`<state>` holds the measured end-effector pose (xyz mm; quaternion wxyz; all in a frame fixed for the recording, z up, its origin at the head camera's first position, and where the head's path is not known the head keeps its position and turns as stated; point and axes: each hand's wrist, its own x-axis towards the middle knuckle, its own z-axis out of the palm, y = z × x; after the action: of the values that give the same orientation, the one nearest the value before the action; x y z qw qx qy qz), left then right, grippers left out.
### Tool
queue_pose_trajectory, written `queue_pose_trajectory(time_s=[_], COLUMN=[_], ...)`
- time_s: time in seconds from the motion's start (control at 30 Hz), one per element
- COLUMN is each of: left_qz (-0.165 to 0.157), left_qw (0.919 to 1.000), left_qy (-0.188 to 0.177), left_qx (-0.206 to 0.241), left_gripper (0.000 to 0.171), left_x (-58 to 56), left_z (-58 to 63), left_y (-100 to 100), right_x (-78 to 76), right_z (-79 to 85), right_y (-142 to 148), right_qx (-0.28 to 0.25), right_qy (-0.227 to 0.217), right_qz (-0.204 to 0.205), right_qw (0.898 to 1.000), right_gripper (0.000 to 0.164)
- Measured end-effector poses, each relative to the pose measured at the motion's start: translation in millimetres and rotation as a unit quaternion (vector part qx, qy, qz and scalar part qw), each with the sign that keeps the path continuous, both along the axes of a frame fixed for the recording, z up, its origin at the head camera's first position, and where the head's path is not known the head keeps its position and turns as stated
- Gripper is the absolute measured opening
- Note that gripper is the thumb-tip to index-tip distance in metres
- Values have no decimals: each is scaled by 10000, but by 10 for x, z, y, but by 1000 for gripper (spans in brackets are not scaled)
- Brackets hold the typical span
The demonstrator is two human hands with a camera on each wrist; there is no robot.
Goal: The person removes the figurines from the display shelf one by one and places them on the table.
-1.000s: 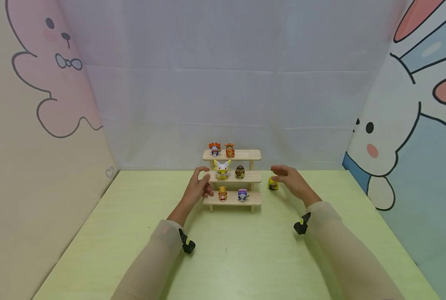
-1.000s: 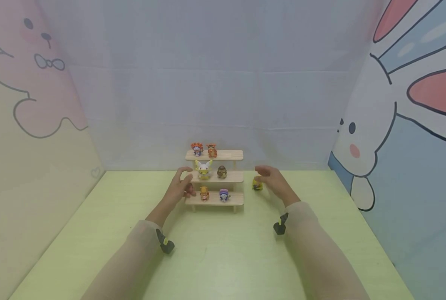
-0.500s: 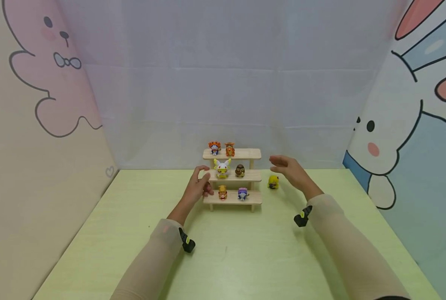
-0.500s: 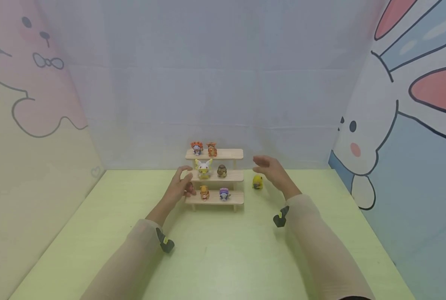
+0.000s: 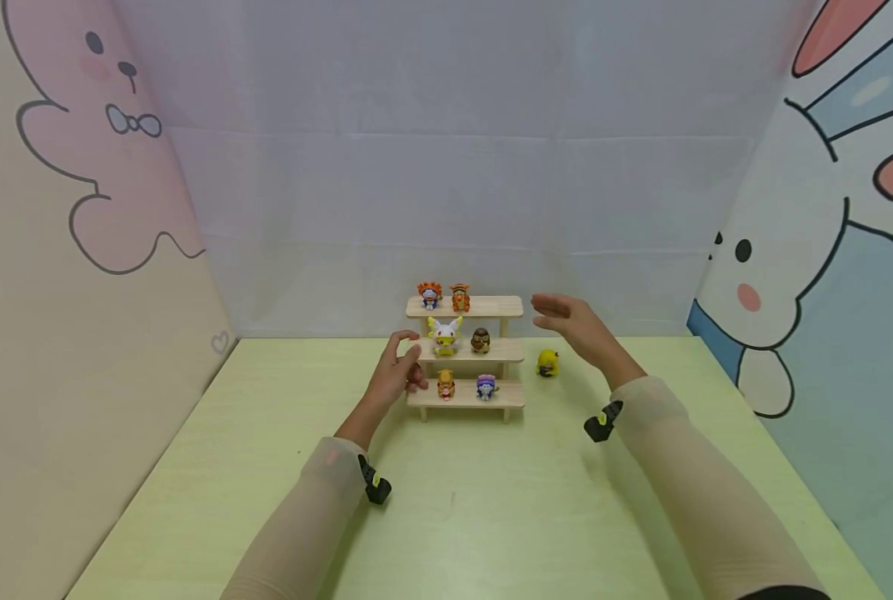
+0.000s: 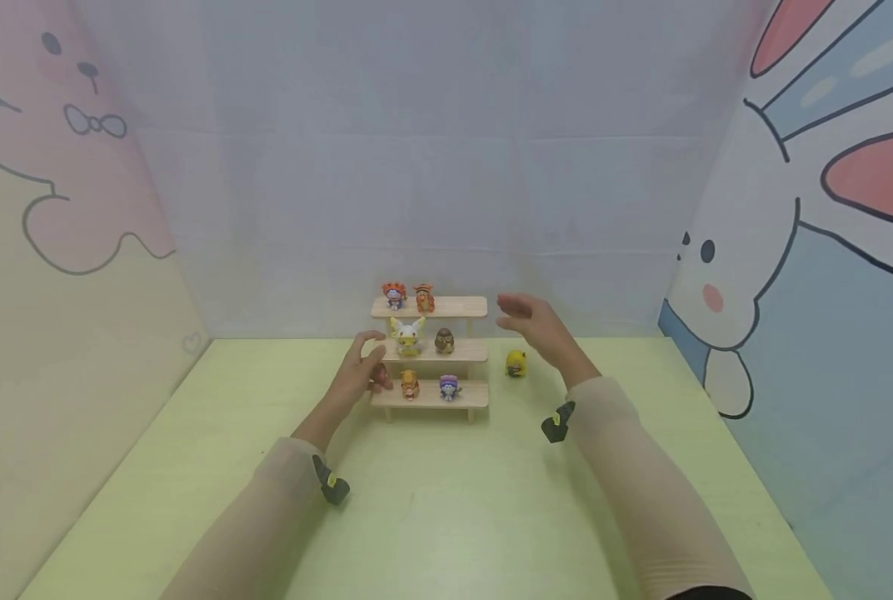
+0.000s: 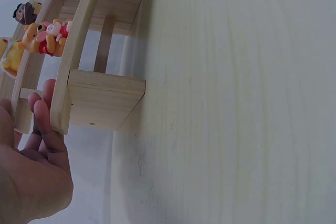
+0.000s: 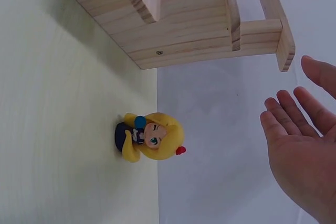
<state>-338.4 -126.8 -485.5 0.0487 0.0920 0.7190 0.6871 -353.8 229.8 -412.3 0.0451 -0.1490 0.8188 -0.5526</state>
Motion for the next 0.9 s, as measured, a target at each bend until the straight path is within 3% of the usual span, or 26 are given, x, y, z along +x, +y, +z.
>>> queue_pose_trajectory(time_s=[0.4,0.9], left_qz=[-83,-18], left_qw=[9999,10000], left_qy=[-120,-60], left_qx=[20,-61], left_gripper=[45,47], left_x=[3,6], left_z=[23,22], left_y=[-7,0], right_x=[-28,-138], right_z=[245,384], right_y=[-183,-536], right_qx=[-168,-535], right_qy=[79,10], right_qz=[69,341], right_qw=[9998,9980], right_gripper=[58,58])
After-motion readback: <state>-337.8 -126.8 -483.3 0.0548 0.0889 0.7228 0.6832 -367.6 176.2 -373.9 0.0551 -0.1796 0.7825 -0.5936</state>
